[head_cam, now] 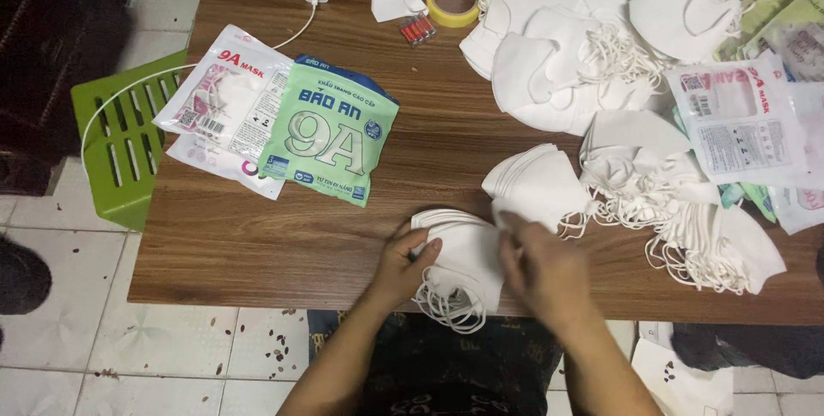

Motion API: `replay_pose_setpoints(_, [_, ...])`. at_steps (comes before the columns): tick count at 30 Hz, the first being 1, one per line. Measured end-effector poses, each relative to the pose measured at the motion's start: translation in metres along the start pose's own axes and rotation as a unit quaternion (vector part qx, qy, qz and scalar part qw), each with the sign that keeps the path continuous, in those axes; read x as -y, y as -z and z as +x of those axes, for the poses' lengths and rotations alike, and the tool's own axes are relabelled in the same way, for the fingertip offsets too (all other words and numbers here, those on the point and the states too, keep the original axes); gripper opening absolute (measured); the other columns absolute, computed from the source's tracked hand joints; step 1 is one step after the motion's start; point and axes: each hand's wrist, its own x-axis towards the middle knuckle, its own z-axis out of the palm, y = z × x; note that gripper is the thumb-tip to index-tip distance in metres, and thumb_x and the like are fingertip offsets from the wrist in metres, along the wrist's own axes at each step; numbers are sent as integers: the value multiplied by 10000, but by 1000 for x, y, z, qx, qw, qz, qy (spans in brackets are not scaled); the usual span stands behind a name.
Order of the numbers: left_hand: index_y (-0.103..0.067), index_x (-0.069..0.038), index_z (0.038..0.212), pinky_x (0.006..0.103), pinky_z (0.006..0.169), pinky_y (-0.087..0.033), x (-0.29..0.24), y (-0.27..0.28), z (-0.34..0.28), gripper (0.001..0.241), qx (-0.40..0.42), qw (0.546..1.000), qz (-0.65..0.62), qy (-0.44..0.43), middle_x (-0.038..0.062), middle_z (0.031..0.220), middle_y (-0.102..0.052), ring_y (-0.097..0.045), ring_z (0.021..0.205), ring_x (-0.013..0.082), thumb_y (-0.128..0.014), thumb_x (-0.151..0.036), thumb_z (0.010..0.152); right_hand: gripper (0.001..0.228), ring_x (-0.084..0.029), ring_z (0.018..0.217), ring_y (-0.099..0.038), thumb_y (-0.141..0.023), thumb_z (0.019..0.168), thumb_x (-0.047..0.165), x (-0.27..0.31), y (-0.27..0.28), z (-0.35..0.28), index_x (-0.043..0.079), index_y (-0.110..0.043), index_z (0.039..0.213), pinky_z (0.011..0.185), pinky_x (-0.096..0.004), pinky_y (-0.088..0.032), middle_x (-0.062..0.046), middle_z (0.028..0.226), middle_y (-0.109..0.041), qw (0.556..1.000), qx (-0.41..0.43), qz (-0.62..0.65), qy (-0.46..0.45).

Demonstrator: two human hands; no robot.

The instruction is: Stacking individual face masks from a pile into neat stacks on a table

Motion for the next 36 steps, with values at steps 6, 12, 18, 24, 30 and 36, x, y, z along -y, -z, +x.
replay_pose_setpoints(6, [-467, -83, 1498, 313, 1191, -316, 2, -1, -5, 546, 16, 1000, 8, 25, 129, 1568, -472, -430, 1444, 190, -613, -144, 975, 422, -210, 747, -699, -663, 919, 174, 35, -23, -4, 167, -590, 1335, 694, -328, -540, -41, 915, -728, 960, 158, 231, 10])
replay_pose_setpoints(12, [-700, 3, 1255, 492, 1110, -387, 10, -6, -3, 343, -55, 996, -47, -57, 174, 1241, -662, -532, 1304, 300, -603, 77, 935, 373, -242, 498, -682, -701, 856, 149, 40, -78, -3, 170, -664, 1226, 469, -348, -531, -29, 559, -684, 937, 85, 333, -65])
replay_pose_setpoints(18, [-694, -30, 1197, 521, 1137, -351, -10, -6, -3, 256, -66, 996, -6, -65, 207, 1382, -553, -461, 1384, 376, -602, 1, 960, 333, -250, 454, -629, -680, 855, 68, 49, -79, 0, 115, -642, 1183, 440, -348, -487, -74, 542, -660, 930, 49, 348, -103])
replay_pose_setpoints(24, [-642, -45, 1029, 494, 1117, -360, 23, -11, -6, 158, -103, 991, -20, -77, 215, 1375, -568, -493, 1353, 367, -660, 35, 894, 277, -263, 445, -619, -672, 861, 40, 44, -104, -4, 97, -669, 1132, 419, -357, -461, -81, 542, -619, 936, 1, 334, -108])
replay_pose_setpoints(30, [-594, -72, 970, 481, 1086, -387, 25, -10, -4, 144, -100, 991, -3, -84, 209, 1317, -594, -535, 1314, 372, -696, 5, 903, 204, -199, 406, -569, -678, 862, 2, 39, -115, -13, 68, -680, 1055, 405, -295, -431, -72, 515, -597, 912, -64, 383, -134])
replay_pose_setpoints(36, [-674, -77, 940, 475, 1113, -369, 14, -12, -2, 105, -90, 994, -5, -68, 171, 1280, -609, -531, 1327, 324, -652, 19, 903, 72, -130, 374, -498, -650, 898, -8, 31, -128, -15, 5, -680, 963, 372, -252, -372, -56, 454, -564, 882, -90, 435, -158])
